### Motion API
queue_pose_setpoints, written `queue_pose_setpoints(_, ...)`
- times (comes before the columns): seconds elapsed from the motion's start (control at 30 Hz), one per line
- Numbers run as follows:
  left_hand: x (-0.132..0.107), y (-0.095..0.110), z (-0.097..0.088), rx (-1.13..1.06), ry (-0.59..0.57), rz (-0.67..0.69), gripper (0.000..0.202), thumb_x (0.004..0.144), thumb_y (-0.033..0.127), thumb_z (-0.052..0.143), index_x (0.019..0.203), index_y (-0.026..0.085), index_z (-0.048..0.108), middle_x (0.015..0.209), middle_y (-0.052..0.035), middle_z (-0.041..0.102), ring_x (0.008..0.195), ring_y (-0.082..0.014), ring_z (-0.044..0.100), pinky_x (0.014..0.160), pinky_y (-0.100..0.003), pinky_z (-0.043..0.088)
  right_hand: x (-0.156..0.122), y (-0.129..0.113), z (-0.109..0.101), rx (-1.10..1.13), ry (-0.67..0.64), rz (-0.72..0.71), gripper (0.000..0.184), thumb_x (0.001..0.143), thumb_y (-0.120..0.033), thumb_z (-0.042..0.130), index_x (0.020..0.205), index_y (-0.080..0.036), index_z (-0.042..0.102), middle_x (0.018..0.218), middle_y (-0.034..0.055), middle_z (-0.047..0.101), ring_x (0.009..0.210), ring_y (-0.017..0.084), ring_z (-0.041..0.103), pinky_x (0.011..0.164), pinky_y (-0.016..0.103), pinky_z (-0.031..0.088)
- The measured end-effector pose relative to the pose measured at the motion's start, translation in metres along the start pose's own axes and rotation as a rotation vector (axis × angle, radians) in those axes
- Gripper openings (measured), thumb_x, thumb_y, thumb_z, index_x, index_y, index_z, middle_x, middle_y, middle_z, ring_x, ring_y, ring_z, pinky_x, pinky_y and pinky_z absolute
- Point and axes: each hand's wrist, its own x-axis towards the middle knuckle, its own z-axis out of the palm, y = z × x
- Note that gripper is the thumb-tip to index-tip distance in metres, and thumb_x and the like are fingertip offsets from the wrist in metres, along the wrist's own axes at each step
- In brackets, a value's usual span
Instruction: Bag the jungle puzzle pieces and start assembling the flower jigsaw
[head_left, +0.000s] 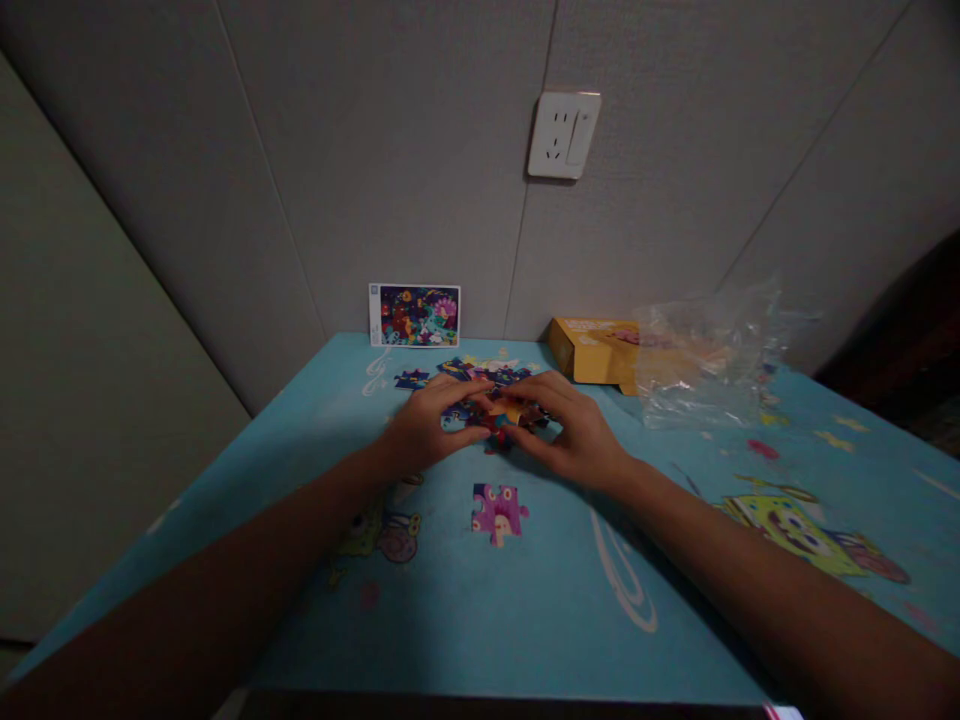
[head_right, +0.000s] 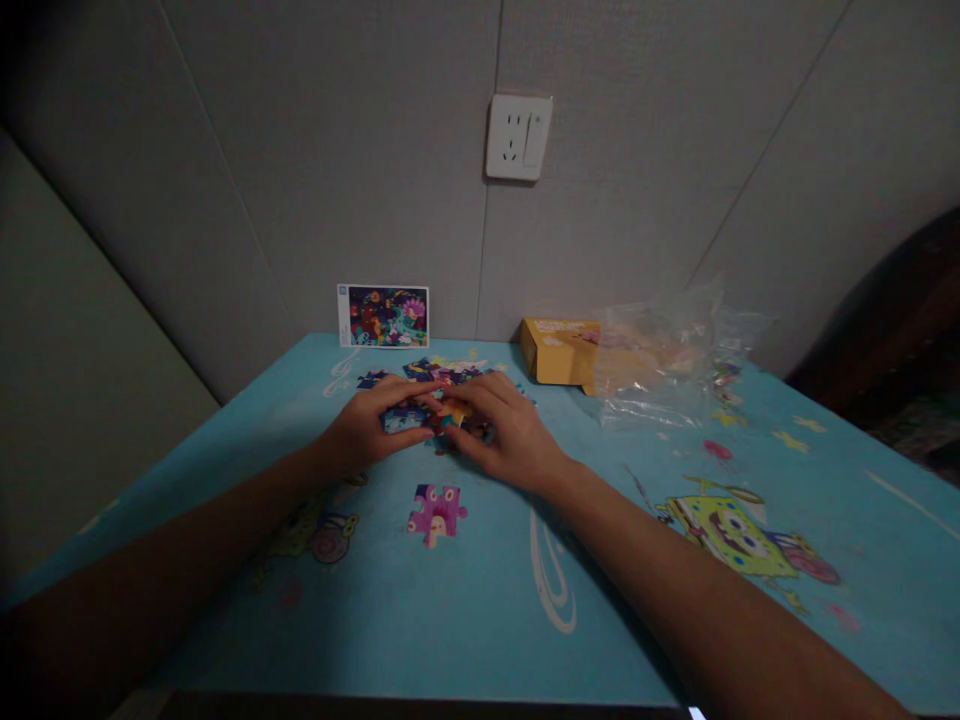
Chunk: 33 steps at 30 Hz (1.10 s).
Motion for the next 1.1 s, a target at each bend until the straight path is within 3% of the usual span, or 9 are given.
queue_pose_setpoints(0.2,-0.001,0.001,0.002,-0.101,-0.004,-0.132,0.060,0.075,0.026,0.075,0.131,0.017,0.054,0.113,-0.0093,0.070,0.108,-0.0236,0.061,0.096,-0.043,0.048,0.001,-0.001,0.000,-0.014,0.089,-0.033,0.027,0.084,-0.021,0.064,0.112,-0.019,0.063,0.099,0.0089,0.064,0.091,0.021,0.059,0.078,0.037,0.051)
queue_pose_setpoints(0.37,-0.002,-0.003,0.010,-0.399,0.021,-0.264,0.062,0.073,0.026,0.074,0.130,0.014,0.053,0.113,-0.0129,0.067,0.099,-0.0229,0.065,0.083,-0.038,0.056,0.003,-0.003,0.000,-0.031,0.140,-0.062,0.020,0.087,-0.023,0.063,0.106,-0.020,0.068,0.096,0.0084,0.062,0.088,0.020,0.060,0.076,0.036,0.052)
queue_pose_setpoints(0.5,-0.001,-0.003,0.015,-0.611,0.070,-0.285,0.058,0.071,0.020,0.074,0.126,0.011,0.055,0.103,-0.0117,0.066,0.090,-0.0193,0.066,0.084,-0.037,0.058,0.002,-0.004,-0.001,-0.013,0.135,-0.034,0.021,0.087,-0.025,0.064,0.106,-0.020,0.070,0.097,0.0084,0.062,0.085,0.019,0.060,0.072,0.035,0.052)
queue_pose_setpoints(0.83,0.003,-0.002,0.013,-0.691,0.152,-0.378,0.049,0.071,0.018,0.072,0.117,0.007,0.061,0.103,-0.0147,0.067,0.094,-0.0210,0.067,0.090,-0.041,0.058,0.001,-0.003,0.001,0.009,0.123,0.030,0.022,0.086,-0.034,0.065,0.104,-0.022,0.070,0.100,0.0086,0.061,0.089,0.021,0.061,0.077,0.039,0.054)
queue_pose_setpoints(1.1,0.004,-0.002,0.012,-0.734,0.169,-0.434,0.045,0.070,0.017,0.071,0.114,0.009,0.064,0.108,-0.0153,0.069,0.099,-0.0230,0.068,0.093,-0.042,0.057,0.001,-0.001,0.001,-0.021,0.095,0.012,0.018,0.086,-0.031,0.066,0.100,-0.021,0.070,0.100,0.0090,0.061,0.091,0.020,0.061,0.077,0.037,0.054)
